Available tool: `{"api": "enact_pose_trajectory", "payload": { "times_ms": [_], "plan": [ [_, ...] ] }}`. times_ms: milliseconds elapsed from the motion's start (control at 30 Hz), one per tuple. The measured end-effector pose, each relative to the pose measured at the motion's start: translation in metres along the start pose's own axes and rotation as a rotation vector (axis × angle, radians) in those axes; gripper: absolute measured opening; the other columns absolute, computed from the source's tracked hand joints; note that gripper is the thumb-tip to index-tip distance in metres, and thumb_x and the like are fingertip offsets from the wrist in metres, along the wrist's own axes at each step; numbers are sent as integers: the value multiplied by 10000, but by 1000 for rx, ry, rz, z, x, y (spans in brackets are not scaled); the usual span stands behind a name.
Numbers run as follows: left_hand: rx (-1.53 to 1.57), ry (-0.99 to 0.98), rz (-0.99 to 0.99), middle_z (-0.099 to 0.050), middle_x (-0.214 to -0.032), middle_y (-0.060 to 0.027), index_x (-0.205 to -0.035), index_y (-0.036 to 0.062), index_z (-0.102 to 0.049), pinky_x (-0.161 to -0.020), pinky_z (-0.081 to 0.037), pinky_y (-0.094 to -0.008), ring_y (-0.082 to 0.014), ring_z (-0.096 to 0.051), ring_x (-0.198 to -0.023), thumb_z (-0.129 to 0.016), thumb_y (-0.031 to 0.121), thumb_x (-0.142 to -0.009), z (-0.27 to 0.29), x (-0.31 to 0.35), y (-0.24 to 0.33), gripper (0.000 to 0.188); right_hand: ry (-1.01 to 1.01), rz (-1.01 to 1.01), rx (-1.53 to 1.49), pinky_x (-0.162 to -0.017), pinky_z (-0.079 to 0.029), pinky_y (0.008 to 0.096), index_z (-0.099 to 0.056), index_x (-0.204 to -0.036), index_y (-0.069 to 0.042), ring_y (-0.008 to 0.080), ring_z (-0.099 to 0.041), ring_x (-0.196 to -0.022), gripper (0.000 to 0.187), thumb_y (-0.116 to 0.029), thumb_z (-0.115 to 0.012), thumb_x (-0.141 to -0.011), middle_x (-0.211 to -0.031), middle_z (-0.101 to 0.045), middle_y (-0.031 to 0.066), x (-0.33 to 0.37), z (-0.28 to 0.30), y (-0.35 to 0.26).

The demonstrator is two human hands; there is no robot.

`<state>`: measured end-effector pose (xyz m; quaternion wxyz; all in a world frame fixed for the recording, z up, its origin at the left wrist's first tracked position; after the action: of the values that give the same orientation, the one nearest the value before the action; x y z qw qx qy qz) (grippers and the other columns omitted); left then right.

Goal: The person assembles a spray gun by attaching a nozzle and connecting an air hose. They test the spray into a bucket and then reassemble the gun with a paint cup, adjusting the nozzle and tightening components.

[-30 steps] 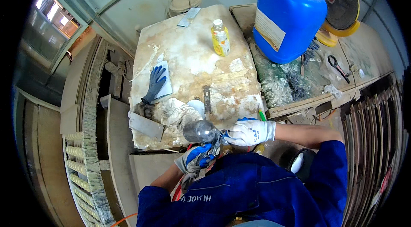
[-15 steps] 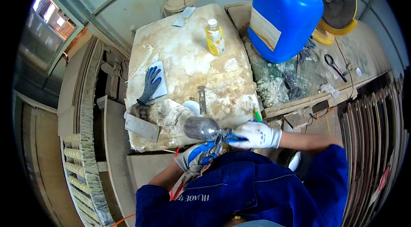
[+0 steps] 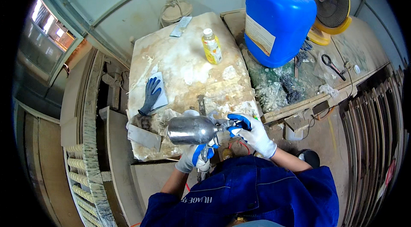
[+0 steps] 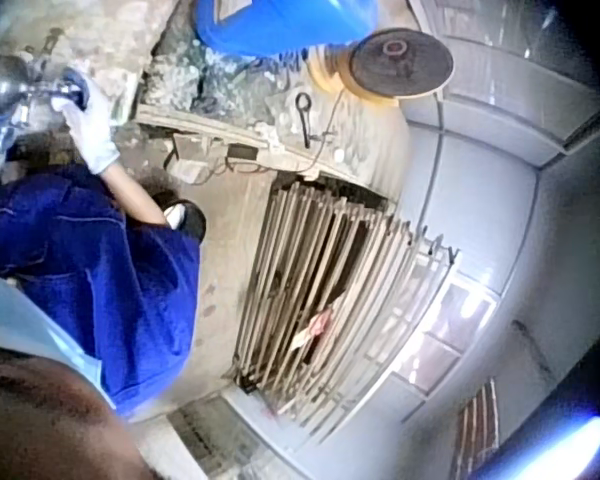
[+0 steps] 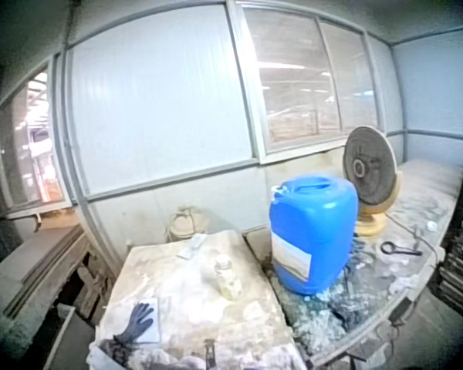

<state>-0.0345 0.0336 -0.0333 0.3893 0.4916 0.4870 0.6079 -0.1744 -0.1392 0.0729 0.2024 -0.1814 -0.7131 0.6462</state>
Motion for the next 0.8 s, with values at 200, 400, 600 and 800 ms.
{"api": "enact_pose_trajectory", "payload": {
  "times_ms": [200,400,600,800],
  "plan": [
    [24,70,-129,-615,-1062,-56,-1272,76,-529,-823,-494,-315,-157,-582,-944,-567,171,-944,-9,8,49,344,-98,-133,52,-790,-509,247,-609,-1240,-18,67,-601,-850,408,-115,-708,-856,-967,-683,5,7,6,-6],
    [12,-16,-100,-571,-1197,-102,-1308,72,-503,-890,-477,-315,-204,-569,-1055,-677,257,-862,-10,21,53,514,-62,171,429,-831,-510,295,-626,-1191,-20,172,-653,-927,422,-137,-749,-805,-1077,-677,114,19,2,-39],
    [-496,32,-431,-610,-1104,-72,-1242,63,-556,-885,-472,-325,-187,-585,-991,-660,226,-876,-20,24,109,414,-149,447,731,-795,-509,375,-585,-1227,-48,303,-641,-890,535,-228,-775,-762,-999,-649,137,23,-9,-55],
    [-284,-99,-175,-593,-1168,-67,-1266,70,-558,-963,-422,-351,-206,-552,-1077,-598,218,-910,-21,20,71,387,-268,572,935,-834,-486,425,-495,-1299,-27,349,-602,-928,662,-251,-767,-738,-1026,-593,172,26,-17,-42]
  ]
}}
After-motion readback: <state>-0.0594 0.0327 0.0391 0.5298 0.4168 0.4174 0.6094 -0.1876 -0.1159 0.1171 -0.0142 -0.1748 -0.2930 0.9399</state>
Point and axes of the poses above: each hand's wrist, its own x-axis away from the middle knuckle, its own z-axis out of the back of the hand, y = z × x, the point moved 8 cm from there along -x, towards the middle knuckle
